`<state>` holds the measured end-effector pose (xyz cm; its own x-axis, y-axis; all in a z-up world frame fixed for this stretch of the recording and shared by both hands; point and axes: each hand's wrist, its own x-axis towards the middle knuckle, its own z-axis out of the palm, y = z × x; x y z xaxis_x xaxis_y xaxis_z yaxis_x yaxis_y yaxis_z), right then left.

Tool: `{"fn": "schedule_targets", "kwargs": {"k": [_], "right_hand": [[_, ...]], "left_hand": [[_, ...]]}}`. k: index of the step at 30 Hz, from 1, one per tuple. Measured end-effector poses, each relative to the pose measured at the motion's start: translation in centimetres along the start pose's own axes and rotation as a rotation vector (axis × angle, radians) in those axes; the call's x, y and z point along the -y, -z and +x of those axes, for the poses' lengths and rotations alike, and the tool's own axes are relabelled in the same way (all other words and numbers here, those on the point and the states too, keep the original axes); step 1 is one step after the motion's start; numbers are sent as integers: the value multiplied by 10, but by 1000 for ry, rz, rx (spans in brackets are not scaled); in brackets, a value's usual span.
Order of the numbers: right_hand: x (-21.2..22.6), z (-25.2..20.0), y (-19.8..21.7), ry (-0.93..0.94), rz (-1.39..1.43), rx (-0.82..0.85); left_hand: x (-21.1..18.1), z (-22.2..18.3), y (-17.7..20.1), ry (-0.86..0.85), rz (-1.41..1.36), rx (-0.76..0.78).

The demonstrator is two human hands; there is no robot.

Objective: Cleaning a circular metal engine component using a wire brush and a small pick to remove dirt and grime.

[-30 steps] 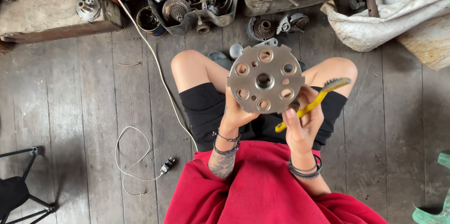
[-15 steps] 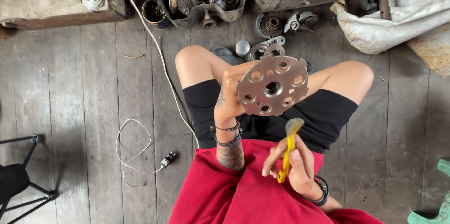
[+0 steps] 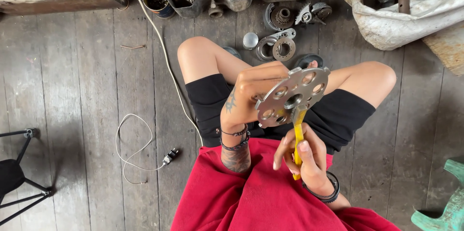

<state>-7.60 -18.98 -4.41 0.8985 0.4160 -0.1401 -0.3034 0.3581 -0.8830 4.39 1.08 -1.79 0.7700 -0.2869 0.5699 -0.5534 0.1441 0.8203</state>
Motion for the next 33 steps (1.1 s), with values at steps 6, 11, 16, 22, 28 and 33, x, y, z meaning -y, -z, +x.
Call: {"fn": "schedule_targets", "kwargs": {"k": [6,11,16,22,28,33], "right_hand": [[-9,-2,6,6,147,14],[-15,-4,5,16,201,1],[-10,-5,7,46,69,-38],[2,-9,-3,284,-402,-167],[-2,-21,2,374,-541,-432],[2,-15,3,481,-706,-375]], "left_hand": [[35,-26,-9,-32,-179,-234],[41,-20,-16,109,-53,-238],[40,-2,-41,60,232,-359],[32,-9,-47,25,37,-368],[13,-18,-35,52,-770,-212],[-2,-6,-37,64,85,-374]]}}
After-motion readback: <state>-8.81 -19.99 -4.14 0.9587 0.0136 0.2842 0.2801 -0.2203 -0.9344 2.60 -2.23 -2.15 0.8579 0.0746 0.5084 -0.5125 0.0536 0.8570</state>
